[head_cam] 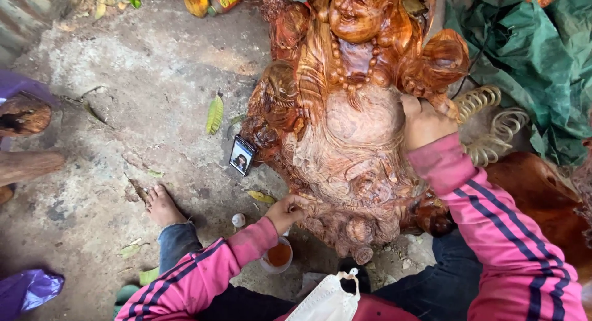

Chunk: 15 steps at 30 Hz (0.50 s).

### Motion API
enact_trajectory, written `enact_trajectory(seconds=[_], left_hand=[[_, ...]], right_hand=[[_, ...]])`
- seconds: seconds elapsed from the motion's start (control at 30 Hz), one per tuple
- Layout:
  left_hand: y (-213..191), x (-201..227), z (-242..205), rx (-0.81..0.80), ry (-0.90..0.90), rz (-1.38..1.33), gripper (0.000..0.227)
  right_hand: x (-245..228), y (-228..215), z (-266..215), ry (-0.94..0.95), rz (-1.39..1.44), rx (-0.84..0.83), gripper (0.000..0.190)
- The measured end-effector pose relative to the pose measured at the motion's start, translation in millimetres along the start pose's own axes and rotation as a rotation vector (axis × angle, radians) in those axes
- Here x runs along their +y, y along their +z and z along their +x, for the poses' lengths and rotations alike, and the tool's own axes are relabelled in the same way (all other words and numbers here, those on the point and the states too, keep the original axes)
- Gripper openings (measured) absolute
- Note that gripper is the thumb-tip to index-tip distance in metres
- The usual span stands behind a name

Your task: The person applies a protective finish or oil to a large wooden Buddha sculpture using a cloth to enhance the wood grain and detail.

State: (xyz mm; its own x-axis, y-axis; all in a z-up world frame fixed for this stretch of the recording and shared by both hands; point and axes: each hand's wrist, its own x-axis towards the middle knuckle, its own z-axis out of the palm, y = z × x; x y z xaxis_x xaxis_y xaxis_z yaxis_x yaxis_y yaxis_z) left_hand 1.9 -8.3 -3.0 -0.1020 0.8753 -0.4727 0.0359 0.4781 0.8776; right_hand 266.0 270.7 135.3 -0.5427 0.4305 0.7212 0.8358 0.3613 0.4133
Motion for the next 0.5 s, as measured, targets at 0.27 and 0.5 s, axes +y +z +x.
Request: enact_trajectory(seconds=[0.27, 0.5], left_hand=[[-16.3, -6.8, -5.4, -0.017, 0.057, -0.044, 0.037], [-8.8, -2.3, -0.9, -0.022, 0.055, -0.039, 0.034]], right_hand=[[-8.5, -23.5, 13.3, 0.057, -0.005, 0.044, 0.010], [-10.4, -26.4, 23.6, -0.013, -0.069, -0.010, 0.010]])
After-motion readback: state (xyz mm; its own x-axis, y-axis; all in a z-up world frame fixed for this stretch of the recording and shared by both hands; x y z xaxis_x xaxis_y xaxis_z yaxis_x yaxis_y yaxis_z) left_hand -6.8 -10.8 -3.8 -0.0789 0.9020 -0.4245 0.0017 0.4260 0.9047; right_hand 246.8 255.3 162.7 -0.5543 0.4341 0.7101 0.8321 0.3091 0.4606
